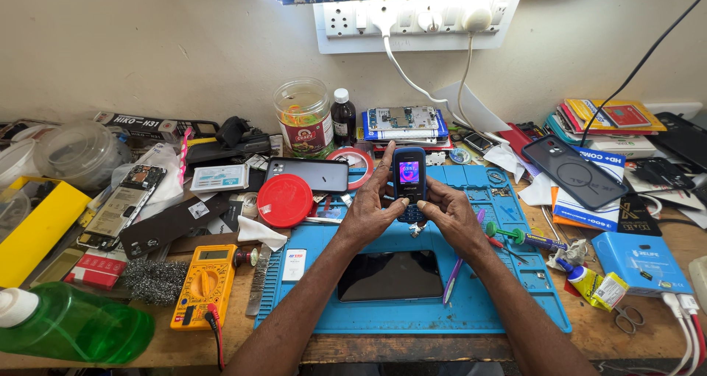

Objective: The person handles a smartphone and a feature phone on a cluttered workbench. They press buttons on the feature phone, then use a metal scraper to remove a protective film from the smartphone's back cover. Finally, they apply a liquid from a small bottle onto the smartphone's back and wipe it with a cloth.

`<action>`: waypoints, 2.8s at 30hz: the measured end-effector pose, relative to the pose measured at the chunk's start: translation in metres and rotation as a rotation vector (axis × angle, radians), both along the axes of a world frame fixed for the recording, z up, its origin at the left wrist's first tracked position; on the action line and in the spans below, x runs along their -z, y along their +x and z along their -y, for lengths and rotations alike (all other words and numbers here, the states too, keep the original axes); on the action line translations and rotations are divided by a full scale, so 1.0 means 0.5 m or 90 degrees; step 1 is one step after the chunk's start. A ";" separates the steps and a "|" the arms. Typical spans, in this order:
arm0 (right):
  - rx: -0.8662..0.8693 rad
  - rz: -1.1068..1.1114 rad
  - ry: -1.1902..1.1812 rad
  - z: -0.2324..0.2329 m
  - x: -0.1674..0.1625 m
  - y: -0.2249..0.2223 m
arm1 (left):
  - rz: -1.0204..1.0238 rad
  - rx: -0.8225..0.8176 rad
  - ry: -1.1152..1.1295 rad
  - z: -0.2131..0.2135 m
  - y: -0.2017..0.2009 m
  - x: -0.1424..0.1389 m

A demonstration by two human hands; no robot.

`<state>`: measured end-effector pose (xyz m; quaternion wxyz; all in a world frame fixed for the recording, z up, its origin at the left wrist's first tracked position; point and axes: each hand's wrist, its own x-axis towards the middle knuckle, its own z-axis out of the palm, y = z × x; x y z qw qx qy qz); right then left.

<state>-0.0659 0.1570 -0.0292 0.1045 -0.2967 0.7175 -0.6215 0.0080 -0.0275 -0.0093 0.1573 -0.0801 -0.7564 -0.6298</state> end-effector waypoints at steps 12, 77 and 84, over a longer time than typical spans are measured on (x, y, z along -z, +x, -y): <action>0.013 -0.024 0.011 0.001 0.001 0.001 | -0.034 0.014 0.008 0.000 -0.005 0.008; 0.022 -0.044 0.020 0.005 -0.004 0.002 | -0.024 -0.009 0.031 -0.005 -0.001 0.009; 0.038 -0.013 0.051 0.006 -0.007 0.007 | -0.032 -0.015 0.029 -0.008 0.000 0.011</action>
